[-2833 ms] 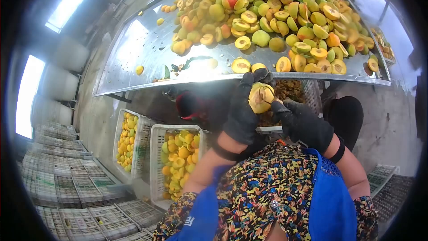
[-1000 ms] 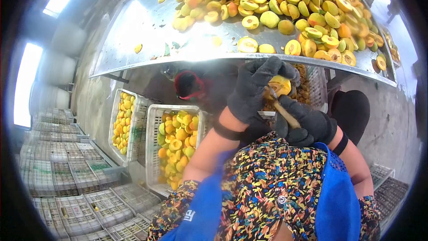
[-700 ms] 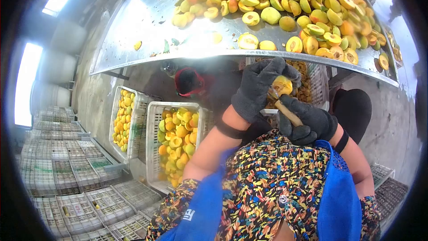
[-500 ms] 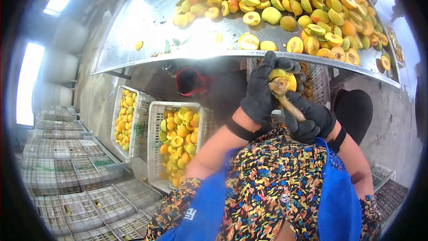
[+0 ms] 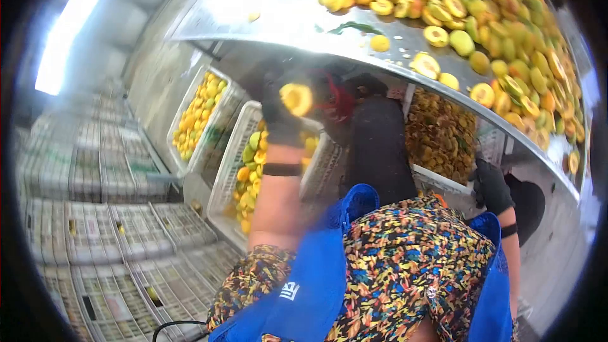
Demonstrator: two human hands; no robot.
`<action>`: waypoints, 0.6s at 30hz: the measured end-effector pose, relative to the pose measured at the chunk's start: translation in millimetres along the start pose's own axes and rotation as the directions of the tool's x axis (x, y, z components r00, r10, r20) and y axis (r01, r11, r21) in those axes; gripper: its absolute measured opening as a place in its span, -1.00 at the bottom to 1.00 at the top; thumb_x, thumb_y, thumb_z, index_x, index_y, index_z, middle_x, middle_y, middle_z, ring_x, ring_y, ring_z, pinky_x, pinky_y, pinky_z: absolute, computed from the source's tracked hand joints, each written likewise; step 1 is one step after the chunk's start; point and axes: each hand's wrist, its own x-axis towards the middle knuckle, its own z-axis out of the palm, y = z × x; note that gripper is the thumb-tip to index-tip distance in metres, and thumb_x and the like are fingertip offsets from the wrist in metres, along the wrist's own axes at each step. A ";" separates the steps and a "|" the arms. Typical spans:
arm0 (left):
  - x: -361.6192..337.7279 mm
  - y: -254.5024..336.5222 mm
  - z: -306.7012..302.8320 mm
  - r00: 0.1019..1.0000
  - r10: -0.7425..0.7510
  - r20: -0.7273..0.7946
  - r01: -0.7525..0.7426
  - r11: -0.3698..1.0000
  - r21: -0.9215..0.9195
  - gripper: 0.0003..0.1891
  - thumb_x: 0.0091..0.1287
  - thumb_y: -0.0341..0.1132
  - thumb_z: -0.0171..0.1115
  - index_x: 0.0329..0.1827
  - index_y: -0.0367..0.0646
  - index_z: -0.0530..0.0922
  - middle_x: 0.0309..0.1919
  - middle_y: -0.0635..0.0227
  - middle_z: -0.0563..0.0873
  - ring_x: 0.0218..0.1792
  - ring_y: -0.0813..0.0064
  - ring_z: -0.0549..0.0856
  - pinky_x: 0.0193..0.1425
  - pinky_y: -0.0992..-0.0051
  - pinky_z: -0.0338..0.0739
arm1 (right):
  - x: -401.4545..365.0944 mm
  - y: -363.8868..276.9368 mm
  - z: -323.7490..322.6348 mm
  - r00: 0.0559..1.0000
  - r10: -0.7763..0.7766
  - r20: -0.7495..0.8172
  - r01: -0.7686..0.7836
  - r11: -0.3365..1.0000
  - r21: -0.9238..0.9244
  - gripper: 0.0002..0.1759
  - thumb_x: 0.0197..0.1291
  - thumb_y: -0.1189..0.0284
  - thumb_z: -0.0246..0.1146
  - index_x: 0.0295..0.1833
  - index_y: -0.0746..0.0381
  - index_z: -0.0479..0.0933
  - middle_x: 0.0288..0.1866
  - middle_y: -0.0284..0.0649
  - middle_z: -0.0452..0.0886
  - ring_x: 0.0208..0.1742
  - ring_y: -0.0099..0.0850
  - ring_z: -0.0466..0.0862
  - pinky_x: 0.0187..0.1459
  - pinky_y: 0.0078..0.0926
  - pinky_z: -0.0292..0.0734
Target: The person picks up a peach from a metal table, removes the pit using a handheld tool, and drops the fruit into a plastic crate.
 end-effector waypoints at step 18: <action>-4.3 -128.2 -232.9 0.981 0.059 0.186 -0.139 -0.456 0.879 -0.55 0.27 0.05 0.01 -0.07 -0.16 0.56 0.00 0.04 0.59 0.04 0.05 0.55 0.12 0.13 0.41 | -30.9 -12.5 -15.1 0.972 -0.222 0.073 0.233 0.939 -0.251 -0.43 0.33 -0.03 -0.01 -0.41 0.27 0.54 -0.71 -0.26 0.42 -0.75 -0.46 0.42 -0.66 -0.46 0.33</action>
